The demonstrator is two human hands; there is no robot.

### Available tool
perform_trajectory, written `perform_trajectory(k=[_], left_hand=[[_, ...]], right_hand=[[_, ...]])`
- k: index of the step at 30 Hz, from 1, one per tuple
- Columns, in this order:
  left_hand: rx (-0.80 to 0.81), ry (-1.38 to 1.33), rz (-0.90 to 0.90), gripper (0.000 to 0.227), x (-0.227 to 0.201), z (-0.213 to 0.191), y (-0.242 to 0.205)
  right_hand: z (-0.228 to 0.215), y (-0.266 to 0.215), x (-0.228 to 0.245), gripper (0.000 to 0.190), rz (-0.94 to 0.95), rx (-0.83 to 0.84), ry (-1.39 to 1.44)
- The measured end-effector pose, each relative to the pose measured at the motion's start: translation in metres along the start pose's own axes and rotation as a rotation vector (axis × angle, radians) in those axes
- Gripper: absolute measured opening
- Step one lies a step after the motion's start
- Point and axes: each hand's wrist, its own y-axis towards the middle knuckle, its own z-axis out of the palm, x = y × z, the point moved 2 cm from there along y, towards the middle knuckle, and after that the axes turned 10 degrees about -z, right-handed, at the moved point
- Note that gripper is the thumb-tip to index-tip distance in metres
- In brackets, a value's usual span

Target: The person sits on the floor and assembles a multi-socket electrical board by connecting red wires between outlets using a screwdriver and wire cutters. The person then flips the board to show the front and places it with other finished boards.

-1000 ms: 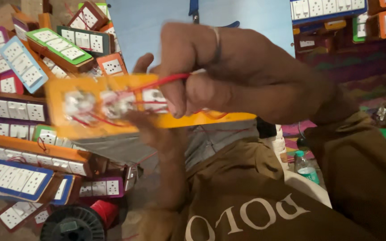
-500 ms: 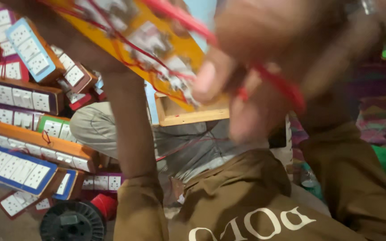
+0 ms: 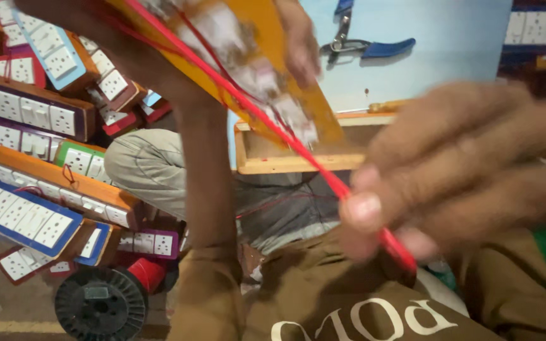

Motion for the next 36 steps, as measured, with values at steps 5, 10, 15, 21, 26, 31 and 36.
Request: perform_trajectory(k=[5, 10, 15, 21, 26, 31, 36], left_hand=[[0.149, -0.492, -0.053, 0.094, 0.052, -0.01, -0.09], [0.352, -0.889, -0.258, 0.093, 0.091, 0.045, -0.163], [0.282, -0.554, -0.545, 0.109, 0.088, 0.098, -0.196], [0.236, -0.436, -0.735, 0.112, 0.063, 0.127, -0.187], [0.432, -0.279, -0.787, 0.1, 0.041, 0.152, -0.129], [0.004, 0.162, -0.442, 0.089, 0.021, 0.154, -0.165], [0.01, 1.286, -0.077, 0.051, 0.031, 0.105, -0.167]], right_hand=[[0.048, -0.057, 0.022, 0.016, 0.194, -0.336, 0.081], [0.146, -0.081, -0.004, 0.022, 0.159, -1.026, 0.555], [0.218, -0.042, -0.015, 0.031, -0.469, -1.494, 1.133], [0.247, -0.019, -0.022, 0.042, -0.686, -1.717, 0.938], [0.221, -0.083, -0.038, 0.041, -0.013, -1.44, 0.746], [0.164, -0.13, -0.012, 0.043, 0.683, -0.904, 0.232], [0.124, -0.152, 0.028, 0.047, 0.893, -0.56, -0.223]])
